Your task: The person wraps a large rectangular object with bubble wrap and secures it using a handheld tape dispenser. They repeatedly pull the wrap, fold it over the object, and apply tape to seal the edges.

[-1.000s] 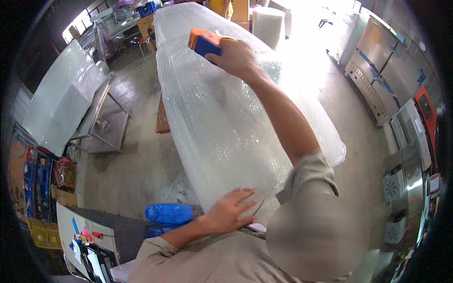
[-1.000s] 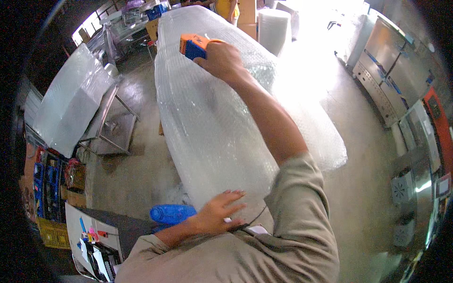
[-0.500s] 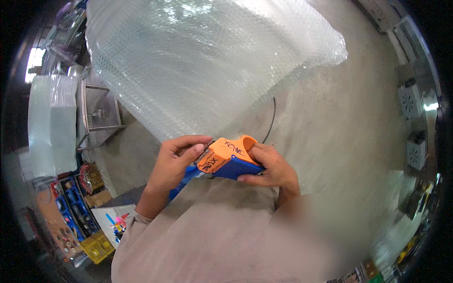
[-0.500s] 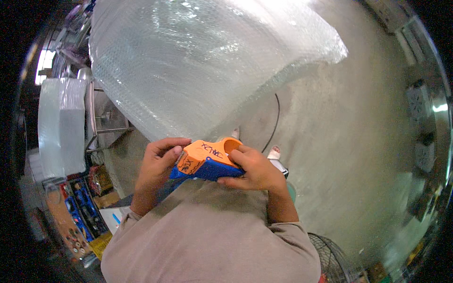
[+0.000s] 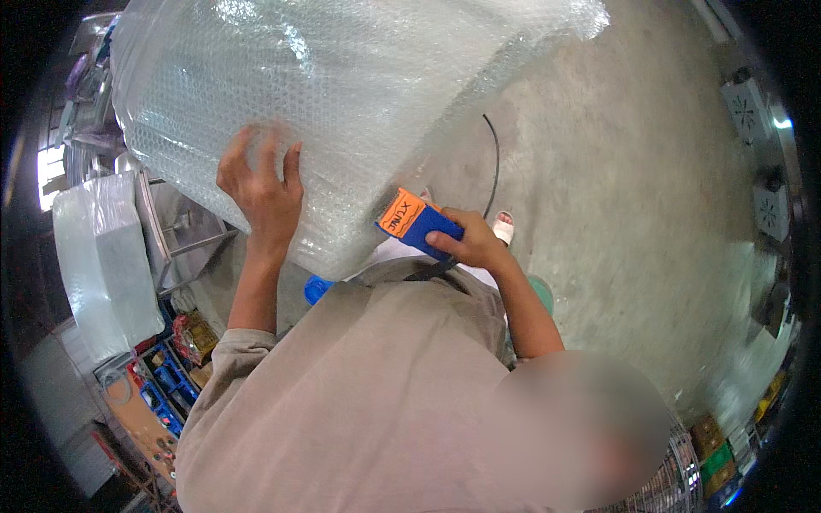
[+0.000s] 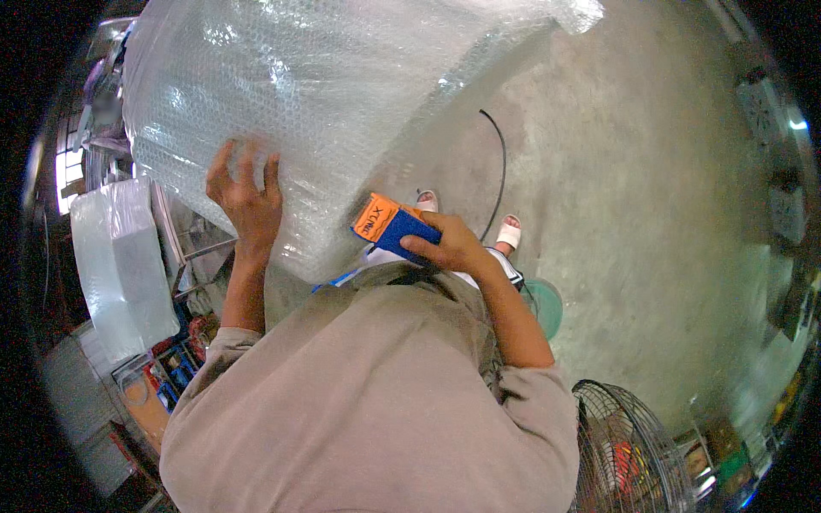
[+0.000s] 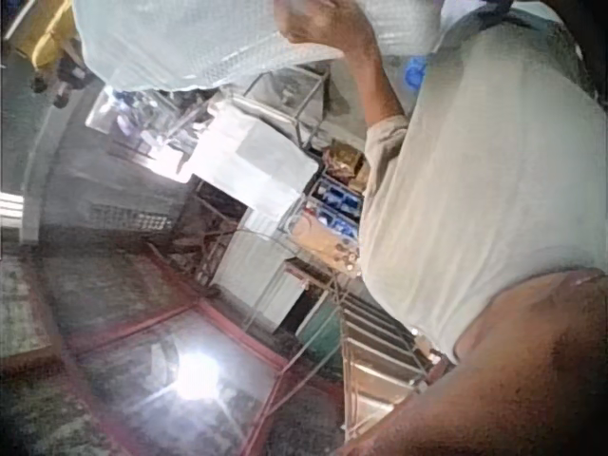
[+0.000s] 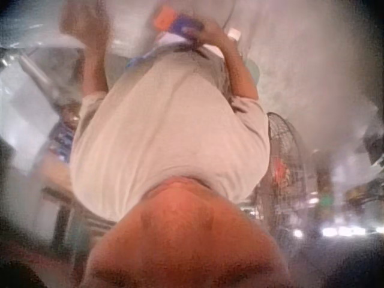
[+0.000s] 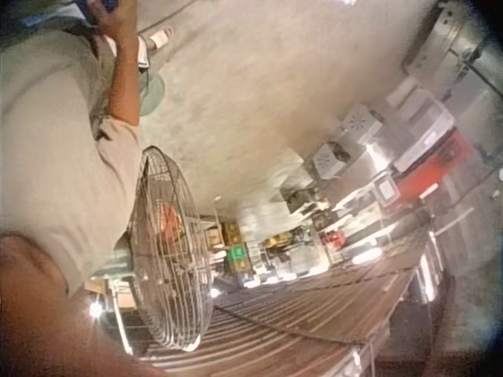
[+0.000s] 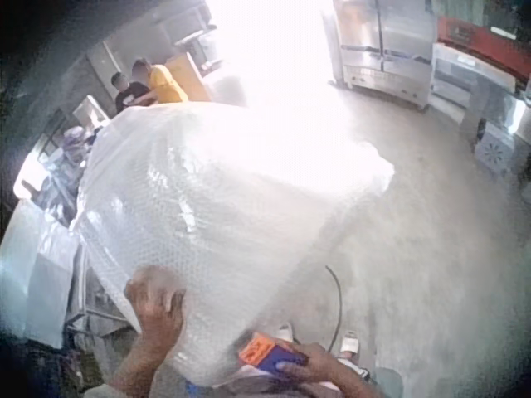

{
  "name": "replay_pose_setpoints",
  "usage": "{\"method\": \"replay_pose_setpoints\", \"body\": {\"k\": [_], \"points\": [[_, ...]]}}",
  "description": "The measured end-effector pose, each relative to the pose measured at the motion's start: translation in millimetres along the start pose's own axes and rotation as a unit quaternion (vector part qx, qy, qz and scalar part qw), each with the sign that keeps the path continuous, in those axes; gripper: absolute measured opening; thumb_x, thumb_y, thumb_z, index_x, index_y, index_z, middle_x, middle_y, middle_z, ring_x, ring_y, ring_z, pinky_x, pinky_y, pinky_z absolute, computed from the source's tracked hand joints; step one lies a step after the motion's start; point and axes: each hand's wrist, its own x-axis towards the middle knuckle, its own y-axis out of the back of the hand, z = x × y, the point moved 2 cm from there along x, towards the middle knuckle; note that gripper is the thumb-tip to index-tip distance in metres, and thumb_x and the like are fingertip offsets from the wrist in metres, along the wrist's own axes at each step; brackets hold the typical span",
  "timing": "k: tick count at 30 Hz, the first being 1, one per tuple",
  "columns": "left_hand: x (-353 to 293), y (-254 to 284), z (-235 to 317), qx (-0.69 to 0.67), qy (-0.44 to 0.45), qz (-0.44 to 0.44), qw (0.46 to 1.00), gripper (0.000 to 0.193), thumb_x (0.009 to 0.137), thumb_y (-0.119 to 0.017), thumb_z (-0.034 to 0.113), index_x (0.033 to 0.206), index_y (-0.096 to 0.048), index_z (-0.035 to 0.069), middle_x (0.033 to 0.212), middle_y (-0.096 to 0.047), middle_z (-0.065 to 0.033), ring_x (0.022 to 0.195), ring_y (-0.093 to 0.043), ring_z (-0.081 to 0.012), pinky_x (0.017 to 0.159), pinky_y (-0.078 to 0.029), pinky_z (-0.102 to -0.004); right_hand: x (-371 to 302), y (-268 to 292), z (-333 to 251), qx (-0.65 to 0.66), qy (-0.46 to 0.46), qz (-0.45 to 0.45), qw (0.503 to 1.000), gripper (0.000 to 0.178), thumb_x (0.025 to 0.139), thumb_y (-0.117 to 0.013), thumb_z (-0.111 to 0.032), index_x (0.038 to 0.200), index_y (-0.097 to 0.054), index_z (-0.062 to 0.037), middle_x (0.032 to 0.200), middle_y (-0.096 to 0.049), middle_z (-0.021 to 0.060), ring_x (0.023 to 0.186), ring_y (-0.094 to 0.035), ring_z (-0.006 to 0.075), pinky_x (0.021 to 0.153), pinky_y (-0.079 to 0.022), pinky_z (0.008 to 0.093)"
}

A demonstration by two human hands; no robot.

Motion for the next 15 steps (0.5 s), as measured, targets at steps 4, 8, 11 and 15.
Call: {"method": "replay_pose_setpoints", "body": {"k": [4,8,11,15], "points": [[-14,-10,9,-0.01,0.004,-0.048,0.999,0.044,0.09,-0.068,0.008,0.134,-0.063,0.013,0.148,-0.046,-0.0178,0.138,-0.042,-0.0358,0.113,-0.032,-0.0496,29,-2,53,-0.004,0.02,-0.021,1.0,0.054,0.088,-0.072,-0.048,0.117,-0.07,-0.0027,0.094,-0.072,0.0187,0.083,-0.068,0.0265,0.078,-0.052,0.0391],[-24,-5,63,-0.272,-0.207,-0.276,0.898,0.051,0.087,-0.066,0.008,0.137,-0.057,0.004,0.145,-0.051,-0.0195,0.141,-0.043,-0.0356,0.119,-0.028,-0.0518,34,0,74,0.017,0.068,-0.025,0.997,0.056,0.088,-0.072,-0.049,0.115,-0.07,-0.0001,0.091,-0.07,0.0173,0.083,-0.068,0.0258,0.077,-0.051,0.0398],[-41,-8,98,-0.12,-0.379,-0.366,0.841,0.064,0.092,-0.058,0.027,0.148,-0.043,-0.001,0.156,-0.039,-0.0216,0.15,-0.028,-0.0314,0.126,-0.011,-0.0489,29,7,88,-0.017,0.067,-0.012,0.998,0.055,0.089,-0.071,-0.049,0.112,-0.071,0.0017,0.086,-0.071,0.0115,0.081,-0.066,0.0186,0.077,-0.052,0.0361],[-62,-28,113,0.114,-0.527,-0.372,0.756,0.075,0.094,-0.051,0.041,0.152,-0.036,-0.005,0.163,-0.026,-0.0215,0.155,-0.015,-0.0303,0.127,-0.001,-0.0482,26,10,121,0.0,-0.087,-0.024,0.996,0.056,0.091,-0.07,-0.052,0.107,-0.072,0.0023,0.083,-0.072,0.01,0.079,-0.067,0.0159,0.076,-0.053,0.0347]]}}
